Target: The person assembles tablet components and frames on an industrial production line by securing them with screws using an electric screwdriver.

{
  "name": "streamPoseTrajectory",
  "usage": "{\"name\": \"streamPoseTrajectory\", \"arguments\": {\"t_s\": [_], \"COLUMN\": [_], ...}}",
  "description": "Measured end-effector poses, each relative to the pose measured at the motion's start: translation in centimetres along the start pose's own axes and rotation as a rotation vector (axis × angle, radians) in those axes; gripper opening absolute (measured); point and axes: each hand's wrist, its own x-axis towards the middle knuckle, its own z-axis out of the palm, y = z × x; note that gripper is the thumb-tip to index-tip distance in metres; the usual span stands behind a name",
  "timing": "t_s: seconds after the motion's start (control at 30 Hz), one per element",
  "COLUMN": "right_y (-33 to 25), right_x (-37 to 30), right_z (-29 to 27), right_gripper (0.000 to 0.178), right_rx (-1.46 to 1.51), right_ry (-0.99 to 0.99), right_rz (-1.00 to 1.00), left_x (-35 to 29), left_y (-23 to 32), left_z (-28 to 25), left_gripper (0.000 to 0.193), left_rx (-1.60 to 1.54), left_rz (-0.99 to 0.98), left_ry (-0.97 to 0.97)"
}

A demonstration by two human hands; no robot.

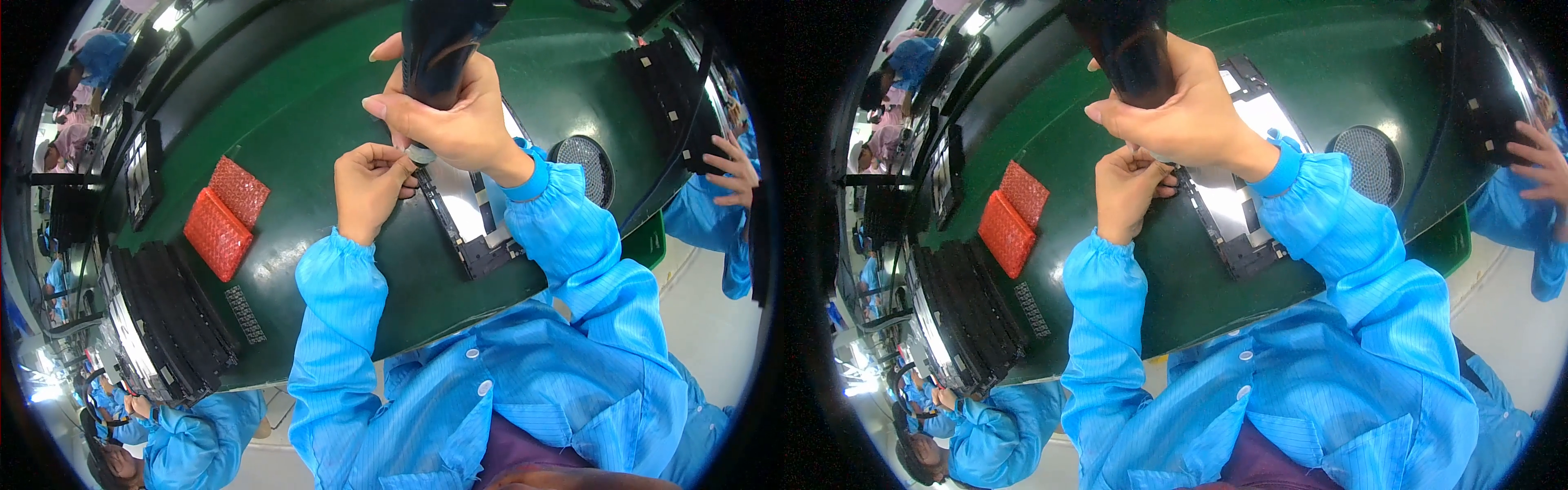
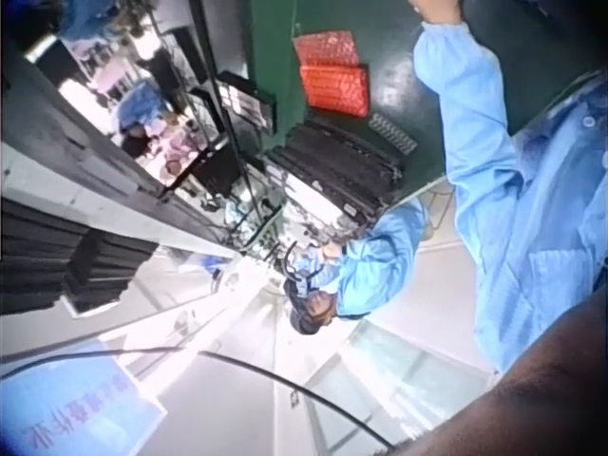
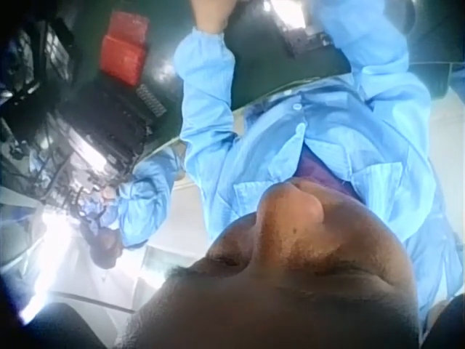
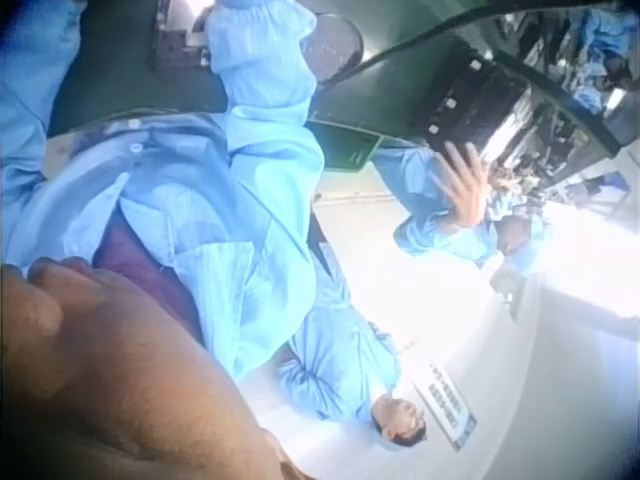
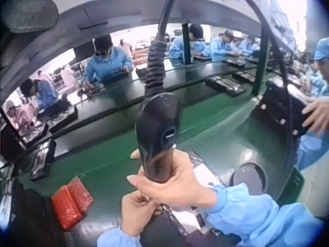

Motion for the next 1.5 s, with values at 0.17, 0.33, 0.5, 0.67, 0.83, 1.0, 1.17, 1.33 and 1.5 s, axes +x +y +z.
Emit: {"name": "streamPoseTrajectory", "arguments": {"t_s": [0.17,0.33,0.5,0.67,0.83,1.0,1.17,1.33,1.5], "right_y": [0.4,0.7,0.6,0.9,1.0,0.9,-0.6,-7.6,-6.6], "right_x": [-0.1,-0.1,-0.2,-0.2,-0.6,-1.3,-0.7,-1.7,-7.0], "right_z": [0.1,0.1,0.1,0.2,0.5,0.9,-0.3,-10.0,-16.1], "right_gripper": [0.033,0.031,0.031,0.029,0.025,0.029,0.032,0.063,0.043], "right_rx": [-0.008,-0.039,0.007,-0.004,-0.018,-0.056,0.162,0.065,0.024], "right_ry": [0.009,-0.006,0.002,0.002,-0.01,0.056,0.092,0.106,0.272], "right_rz": [0.026,0.008,0.04,0.038,0.039,0.046,0.105,-0.079,-0.046], "left_x": [0.4,0.5,0.5,0.6,0.6,0.3,0.5,1.0,2.5], "left_y": [0.2,0.2,0.2,0.1,0.1,0.9,0.8,2.6,2.3], "left_z": [-0.4,-0.4,-0.4,-0.4,-0.6,0.1,-0.2,-0.8,-0.1], "left_gripper": [0.008,0.007,0.007,0.009,0.008,0.006,0.032,0.091,0.09], "left_rx": [-0.035,-0.022,-0.041,-0.035,-0.035,0.004,0.19,0.361,0.301], "left_rz": [-0.078,-0.099,-0.094,-0.092,-0.085,-0.062,-0.023,0.121,0.199], "left_ry": [-0.037,-0.039,-0.038,-0.038,-0.037,-0.014,0.017,-0.101,-0.234]}}
